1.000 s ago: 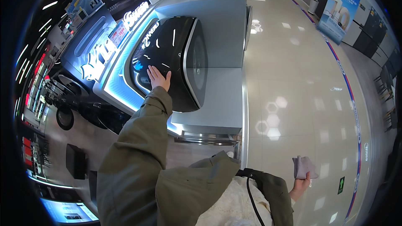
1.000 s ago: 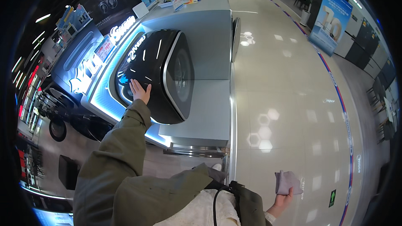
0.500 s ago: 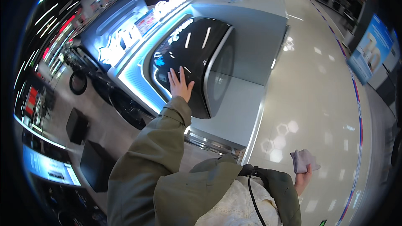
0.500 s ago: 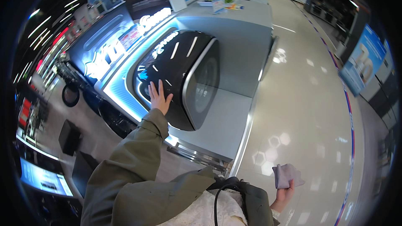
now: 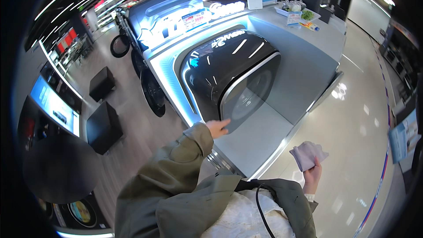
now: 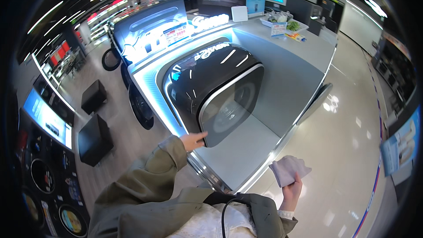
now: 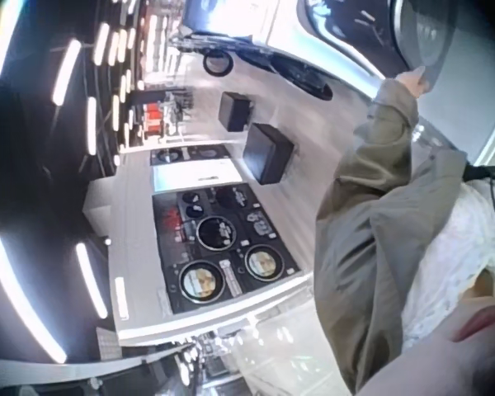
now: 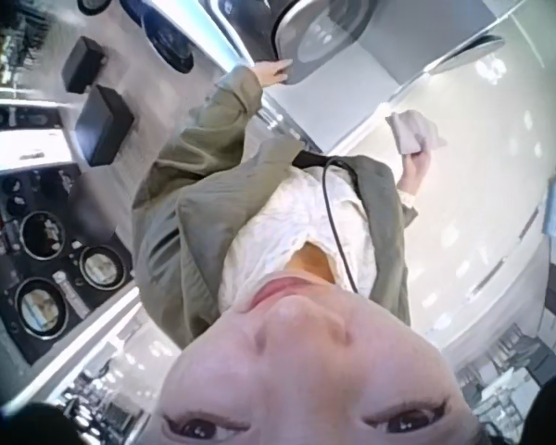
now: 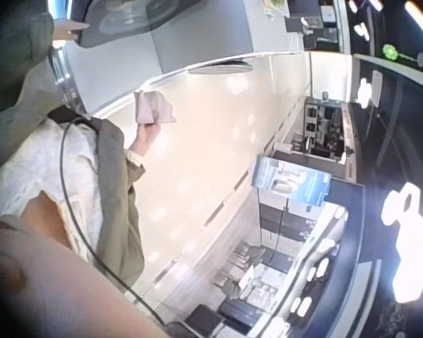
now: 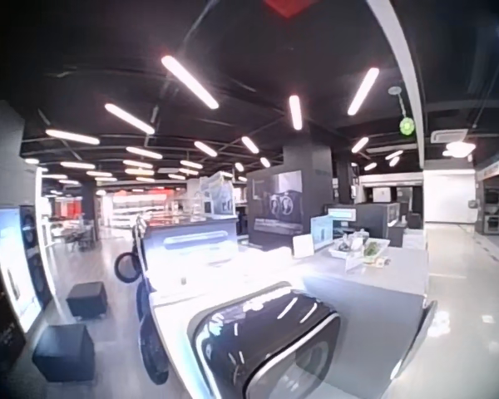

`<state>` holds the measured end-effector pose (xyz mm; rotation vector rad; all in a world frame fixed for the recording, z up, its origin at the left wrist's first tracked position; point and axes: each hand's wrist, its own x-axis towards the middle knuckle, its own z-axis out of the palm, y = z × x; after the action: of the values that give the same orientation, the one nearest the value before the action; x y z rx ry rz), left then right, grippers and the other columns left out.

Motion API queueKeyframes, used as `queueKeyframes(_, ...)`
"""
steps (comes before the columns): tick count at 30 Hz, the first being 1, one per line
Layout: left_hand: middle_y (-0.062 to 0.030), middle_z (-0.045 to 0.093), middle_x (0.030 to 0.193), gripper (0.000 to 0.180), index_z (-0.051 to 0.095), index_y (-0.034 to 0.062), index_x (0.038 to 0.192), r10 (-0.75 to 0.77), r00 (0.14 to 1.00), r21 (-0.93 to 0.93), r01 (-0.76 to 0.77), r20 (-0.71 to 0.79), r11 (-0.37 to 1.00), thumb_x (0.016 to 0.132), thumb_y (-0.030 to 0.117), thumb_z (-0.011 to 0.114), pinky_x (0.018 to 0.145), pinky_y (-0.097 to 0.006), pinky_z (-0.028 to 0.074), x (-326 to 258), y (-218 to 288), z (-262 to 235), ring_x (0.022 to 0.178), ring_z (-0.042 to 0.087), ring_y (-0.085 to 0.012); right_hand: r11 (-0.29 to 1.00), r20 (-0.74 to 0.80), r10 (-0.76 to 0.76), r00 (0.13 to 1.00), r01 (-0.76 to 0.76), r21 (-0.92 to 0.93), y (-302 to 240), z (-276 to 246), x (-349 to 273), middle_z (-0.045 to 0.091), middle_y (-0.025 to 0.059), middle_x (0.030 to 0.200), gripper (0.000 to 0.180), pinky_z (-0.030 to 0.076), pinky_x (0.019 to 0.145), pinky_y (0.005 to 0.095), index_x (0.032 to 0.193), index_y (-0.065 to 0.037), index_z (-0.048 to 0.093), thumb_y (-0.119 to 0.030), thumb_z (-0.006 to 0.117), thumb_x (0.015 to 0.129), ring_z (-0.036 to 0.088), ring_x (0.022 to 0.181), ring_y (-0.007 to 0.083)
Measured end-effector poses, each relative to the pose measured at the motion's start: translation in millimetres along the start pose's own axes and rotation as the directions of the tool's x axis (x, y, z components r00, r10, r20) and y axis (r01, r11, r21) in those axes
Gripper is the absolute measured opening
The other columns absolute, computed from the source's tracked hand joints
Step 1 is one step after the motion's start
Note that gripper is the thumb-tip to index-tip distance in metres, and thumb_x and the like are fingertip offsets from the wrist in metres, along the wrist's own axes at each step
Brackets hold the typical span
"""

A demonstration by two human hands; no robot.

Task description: The person wipes the surfaces of several washing machines and dryers in a retail showroom using a cloth. They clean the tops, control panels, and doors of multiple units, moving from one appliance to the next in sequence.

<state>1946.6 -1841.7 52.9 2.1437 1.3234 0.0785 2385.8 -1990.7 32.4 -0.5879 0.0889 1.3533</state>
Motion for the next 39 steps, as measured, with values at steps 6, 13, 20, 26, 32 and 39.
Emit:
queueKeyframes(6,-0.0169,0.056,0.119,0.045,0.041,0.0126,0.135,-0.012,0.996,-0.214,-0.008,-0.094,0.977,0.093,0.028,0.048,0.088,-0.041,0.045,-39.0,75.9,10.6,0.103,0.058,-0.0342,0.971,0.261,0.219,0.940,-0.185,-0.151,-21.2,80.8,67.9,0.037,0.0167,0.140,0.050,0.030,0.108,0.0503,0.138,-0.003,0.029,-0.025,0.045,0.096,0.037,0.128,0.0339)
queueKeyframes(13,-0.0118,0.061,0.100,0.036,0.050,0.0079,0.129,-0.089,0.950,-0.245,0.013,-0.300,0.970,0.093,0.013,0.049,0.079,-0.034,0.046,-68.5,99.9,-6.0,0.090,0.059,-0.0254,0.881,0.441,0.454,0.774,-0.317,-0.352,2.3,195.2,140.5,0.038,0.0136,0.140,0.053,0.031,0.107,0.0496,0.138,-0.005,0.031,-0.033,0.046,0.096,0.038,0.128,0.0315)
queueKeyframes(20,-0.0097,0.058,0.090,0.032,0.053,0.0121,0.124,-0.012,0.871,-0.222,-0.112,-0.492,0.969,0.093,0.012,0.049,0.072,-0.035,0.046,-67.9,86.2,-29.0,0.080,0.057,-0.0270,0.807,0.451,0.312,0.836,0.017,-0.591,53.7,310.0,204.9,0.046,0.0106,0.127,0.054,0.038,0.101,0.0419,0.134,-0.006,0.034,-0.037,0.051,0.094,0.046,0.118,0.0241)
queueKeyframes(26,-0.0096,0.056,0.087,0.029,0.056,0.0103,0.121,-0.016,0.841,-0.218,-0.122,-0.542,0.968,0.092,0.010,0.049,0.070,-0.033,0.045,-71.4,53.0,-57.6,0.076,0.056,-0.0254,0.461,0.516,0.106,0.850,0.418,-0.783,145.3,394.0,262.6,0.054,0.0095,0.113,0.048,0.040,0.088,0.0363,0.123,-0.001,0.043,-0.038,0.053,0.093,0.050,0.105,0.0182)
queueKeyframes(32,-0.0104,0.061,0.097,0.028,0.059,0.0099,0.117,-0.058,0.868,-0.297,-0.105,-0.493,0.949,0.090,0.006,0.051,0.074,-0.032,0.048,-79.6,4.1,-76.7,0.083,0.059,-0.0264,-0.656,0.658,0.175,0.733,0.585,-0.476,294.7,381.7,272.4,0.034,0.0247,0.140,0.066,0.026,0.100,0.0627,0.139,-0.014,0.033,-0.055,0.045,0.089,0.029,0.133,0.0367)
queueKeyframes(39,-0.0126,0.062,0.100,0.028,0.063,0.0091,0.113,-0.102,0.868,-0.377,-0.104,-0.487,0.920,0.088,0.002,0.052,0.078,-0.032,0.049,-77.6,-41.6,-89.3,0.090,0.061,-0.0275,-0.700,0.751,0.451,0.481,0.713,-0.036,240.7,367.5,259.0,0.024,0.0147,0.149,0.054,0.017,0.095,0.0748,0.137,-0.041,0.038,-0.055,0.048,0.086,0.018,0.137,0.0391)
